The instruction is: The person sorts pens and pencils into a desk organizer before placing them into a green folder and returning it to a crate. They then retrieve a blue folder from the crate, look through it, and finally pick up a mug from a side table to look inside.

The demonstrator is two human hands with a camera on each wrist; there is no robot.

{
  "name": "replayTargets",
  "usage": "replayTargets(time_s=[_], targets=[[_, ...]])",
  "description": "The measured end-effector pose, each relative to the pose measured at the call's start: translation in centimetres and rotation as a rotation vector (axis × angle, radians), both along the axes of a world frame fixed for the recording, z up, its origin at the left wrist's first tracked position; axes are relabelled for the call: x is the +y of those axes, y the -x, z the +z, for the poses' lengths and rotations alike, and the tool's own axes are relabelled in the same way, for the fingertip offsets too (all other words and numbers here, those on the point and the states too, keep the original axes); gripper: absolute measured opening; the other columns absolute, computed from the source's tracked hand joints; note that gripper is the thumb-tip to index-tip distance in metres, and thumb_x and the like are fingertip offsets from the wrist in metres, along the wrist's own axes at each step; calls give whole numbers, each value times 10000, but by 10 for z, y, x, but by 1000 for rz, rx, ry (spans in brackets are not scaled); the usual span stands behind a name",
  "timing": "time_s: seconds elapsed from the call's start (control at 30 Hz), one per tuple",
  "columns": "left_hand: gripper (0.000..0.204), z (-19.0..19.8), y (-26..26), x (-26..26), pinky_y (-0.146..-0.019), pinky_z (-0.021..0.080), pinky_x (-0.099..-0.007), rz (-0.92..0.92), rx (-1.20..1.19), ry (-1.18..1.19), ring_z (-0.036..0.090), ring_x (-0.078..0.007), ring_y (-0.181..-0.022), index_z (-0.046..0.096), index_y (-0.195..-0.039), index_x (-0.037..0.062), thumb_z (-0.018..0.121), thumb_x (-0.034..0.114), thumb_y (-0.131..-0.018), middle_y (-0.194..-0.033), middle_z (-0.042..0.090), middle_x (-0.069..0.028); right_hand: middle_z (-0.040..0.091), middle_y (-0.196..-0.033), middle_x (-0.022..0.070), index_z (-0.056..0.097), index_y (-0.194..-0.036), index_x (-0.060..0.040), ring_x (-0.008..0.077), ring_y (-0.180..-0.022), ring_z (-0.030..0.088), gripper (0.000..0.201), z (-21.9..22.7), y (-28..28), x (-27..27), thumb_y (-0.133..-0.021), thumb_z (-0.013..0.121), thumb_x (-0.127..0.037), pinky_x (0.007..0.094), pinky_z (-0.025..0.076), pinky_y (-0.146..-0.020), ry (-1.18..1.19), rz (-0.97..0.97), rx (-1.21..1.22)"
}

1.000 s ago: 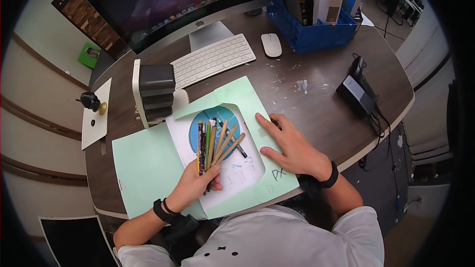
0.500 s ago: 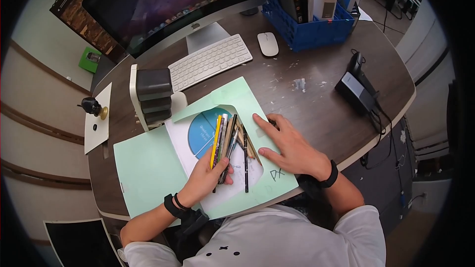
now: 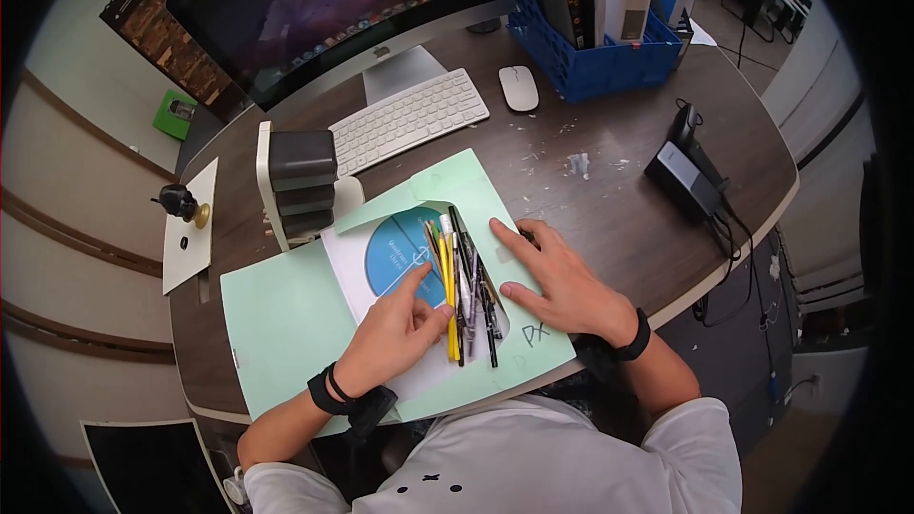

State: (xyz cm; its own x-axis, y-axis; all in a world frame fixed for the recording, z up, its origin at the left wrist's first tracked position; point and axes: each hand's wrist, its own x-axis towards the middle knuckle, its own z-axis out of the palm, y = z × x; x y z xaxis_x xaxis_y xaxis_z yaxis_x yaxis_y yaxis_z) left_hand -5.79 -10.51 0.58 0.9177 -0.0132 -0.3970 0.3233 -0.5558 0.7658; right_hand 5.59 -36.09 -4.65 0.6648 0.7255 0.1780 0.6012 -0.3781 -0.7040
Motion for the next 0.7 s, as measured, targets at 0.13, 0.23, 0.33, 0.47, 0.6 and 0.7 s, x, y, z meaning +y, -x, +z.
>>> replayTargets(time_s=[0.13, 0.23, 0.33, 0.47, 0.6, 0.7], targets=[[617, 6, 2, -3, -683, 555, -289, -63, -41, -77, 714, -152, -713, 415, -1581, -2, 671, 187, -1053, -891, 725, -85, 490, -1442, 317, 392, -1654, -60, 464, -1316, 529, 767, 1, 0, 0, -992, 720, -268, 479, 442, -1138, 10, 3, -9], [631, 5, 2, -6, -635, 535, -305, -63, -126, -107, 686, -155, -670, 429, -1581, 30, 697, 175, -1029, -864, 702, -70, 490, -1443, 320, 396, -1652, -58, 467, -1315, 530, 766, 0, 0, 0, -992, 721, -271, 481, 446, -1135, 6, 3, -12], [631, 3, 1, -5, -616, 528, -314, -75, -164, -135, 673, -168, -648, 439, -1576, 48, 707, 162, -1017, -867, 690, -66, 491, -1445, 322, 400, -1650, -60, 471, -1314, 533, 765, 0, -1, -1, -991, 723, -275, 481, 450, -1130, -2, 0, -14], [630, 4, -2, -5, -614, 527, -316, -76, -155, -139, 677, -174, -652, 439, -1574, 49, 708, 159, -1015, -897, 698, -74, 491, -1447, 322, 403, -1651, -66, 474, -1315, 533, 766, -1, -1, -1, -990, 726, -280, 478, 453, -1127, -3, 1, -6], [604, 2, -2, -5, -620, 530, -318, -86, -168, -118, 676, -166, -662, 465, -1553, 39, 707, 159, -1014, -915, 705, -78, 490, -1448, 320, 403, -1651, -66, 473, -1318, 533, 765, 0, -1, -1, -990, 726, -280, 480, 453, -1128, -4, 1, -1], [584, 0, -3, -5, -624, 531, -317, -101, -171, -121, 674, -159, -669, 483, -1540, 32, 703, 159, -1015, -916, 708, -78, 489, -1449, 318, 403, -1650, -63, 471, -1320, 532, 767, 0, -1, -1, -990, 727, -280, 483, 453, -1128, 1, 3, -5]])
